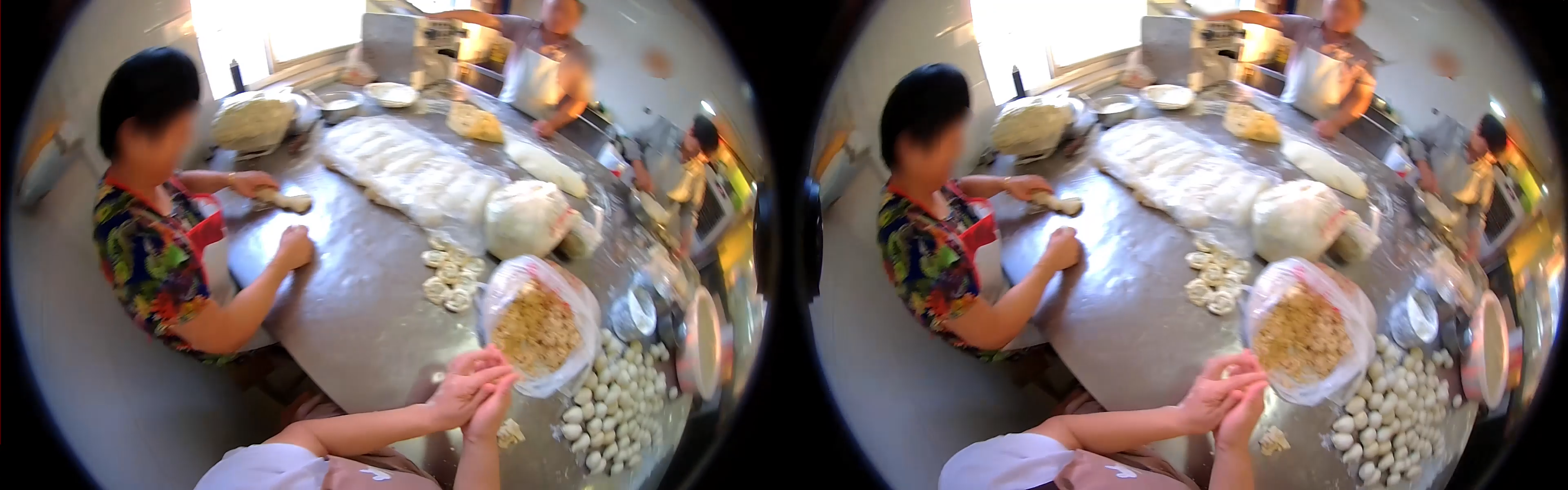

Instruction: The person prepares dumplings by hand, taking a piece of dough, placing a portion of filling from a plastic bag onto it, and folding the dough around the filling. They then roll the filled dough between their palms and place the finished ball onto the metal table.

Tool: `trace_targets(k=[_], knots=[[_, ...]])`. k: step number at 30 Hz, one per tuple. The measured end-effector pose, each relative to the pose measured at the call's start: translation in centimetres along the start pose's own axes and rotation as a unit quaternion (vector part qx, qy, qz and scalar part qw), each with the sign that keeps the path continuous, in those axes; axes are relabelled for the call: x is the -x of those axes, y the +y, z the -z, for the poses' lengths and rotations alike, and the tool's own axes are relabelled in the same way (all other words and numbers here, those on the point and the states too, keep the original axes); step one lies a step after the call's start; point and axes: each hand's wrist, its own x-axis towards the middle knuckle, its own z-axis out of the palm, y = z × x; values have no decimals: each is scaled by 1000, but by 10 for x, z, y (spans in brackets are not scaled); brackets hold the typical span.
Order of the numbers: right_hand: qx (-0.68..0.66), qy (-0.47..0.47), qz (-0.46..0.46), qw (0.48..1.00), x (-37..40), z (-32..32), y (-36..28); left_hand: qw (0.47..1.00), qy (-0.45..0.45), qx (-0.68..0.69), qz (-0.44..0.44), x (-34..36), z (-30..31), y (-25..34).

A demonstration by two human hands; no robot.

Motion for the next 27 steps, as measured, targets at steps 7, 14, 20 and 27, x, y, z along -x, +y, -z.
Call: trace_targets(k=[7,14,20,27], knots=[[287,79,20,955,-1,2,-30,993,-43,88,74,0,-2,-9],[475,-23,252,843,-9,10,-21,893,-149,282,316,-4,-9,-2],[374,54,163,911,-31,23,-25,837,-123,368,386,9,-24,2],[144,-21,132,981,-3,-6,-39,863,22,344,369,-3,-20,-4]])
